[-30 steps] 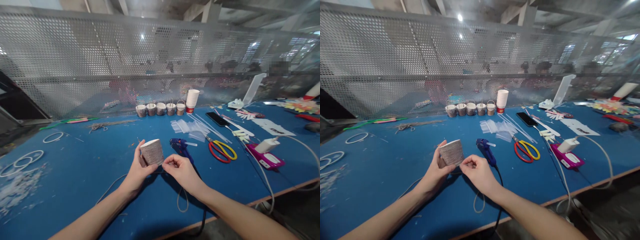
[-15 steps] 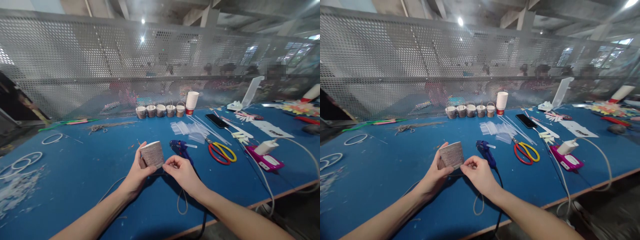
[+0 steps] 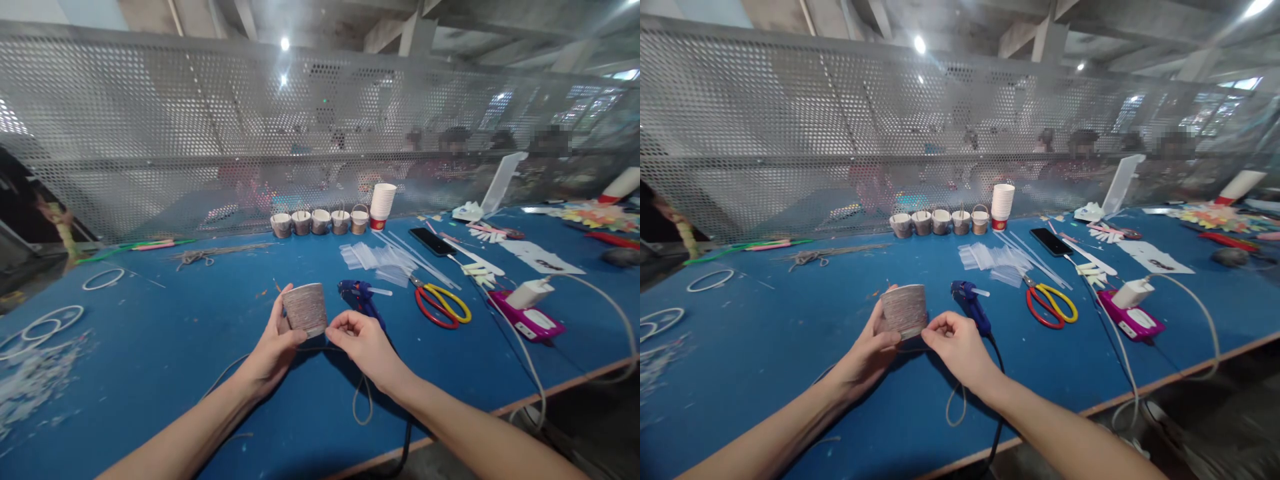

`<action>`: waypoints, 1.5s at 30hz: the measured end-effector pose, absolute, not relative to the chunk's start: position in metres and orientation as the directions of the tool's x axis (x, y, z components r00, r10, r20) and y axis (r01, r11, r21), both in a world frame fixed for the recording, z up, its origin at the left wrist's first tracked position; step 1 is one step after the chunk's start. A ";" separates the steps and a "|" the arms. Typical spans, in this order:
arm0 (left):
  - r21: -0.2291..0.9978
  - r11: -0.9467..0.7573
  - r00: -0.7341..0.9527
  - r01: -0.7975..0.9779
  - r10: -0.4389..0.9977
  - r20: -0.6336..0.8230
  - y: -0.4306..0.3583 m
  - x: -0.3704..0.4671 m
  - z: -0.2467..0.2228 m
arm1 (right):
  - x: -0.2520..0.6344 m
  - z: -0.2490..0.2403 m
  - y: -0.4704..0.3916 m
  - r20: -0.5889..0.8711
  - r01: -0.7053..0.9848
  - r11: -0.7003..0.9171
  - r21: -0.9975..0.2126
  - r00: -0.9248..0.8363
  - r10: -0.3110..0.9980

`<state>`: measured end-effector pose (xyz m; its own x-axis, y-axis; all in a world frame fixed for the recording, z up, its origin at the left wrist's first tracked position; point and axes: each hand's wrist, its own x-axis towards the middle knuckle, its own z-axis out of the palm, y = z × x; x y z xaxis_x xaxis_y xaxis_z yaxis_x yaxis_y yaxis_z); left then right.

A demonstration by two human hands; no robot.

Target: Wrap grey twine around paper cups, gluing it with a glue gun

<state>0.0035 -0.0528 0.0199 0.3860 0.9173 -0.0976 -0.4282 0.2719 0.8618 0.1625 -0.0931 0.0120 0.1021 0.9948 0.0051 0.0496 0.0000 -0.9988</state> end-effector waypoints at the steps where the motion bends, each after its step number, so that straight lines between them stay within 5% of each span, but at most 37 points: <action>1: 0.857 0.281 0.399 -0.433 0.912 -0.097 -0.053 0.003 0.020 | 0.162 0.012 -0.093 0.000 0.043 -0.004 -0.999 0.099 0.995; 45: 0.843 0.358 0.446 -0.401 0.880 -0.161 -0.047 0.002 0.007 | 0.158 0.013 -0.098 -0.003 0.081 -0.008 -0.997 0.067 0.998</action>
<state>0.0023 -0.0471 0.0066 0.4458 0.8805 -0.1614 -0.4014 0.3578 0.8431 0.1581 -0.0977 0.0131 0.0670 0.9978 -0.0028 0.0813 -0.0083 -0.9967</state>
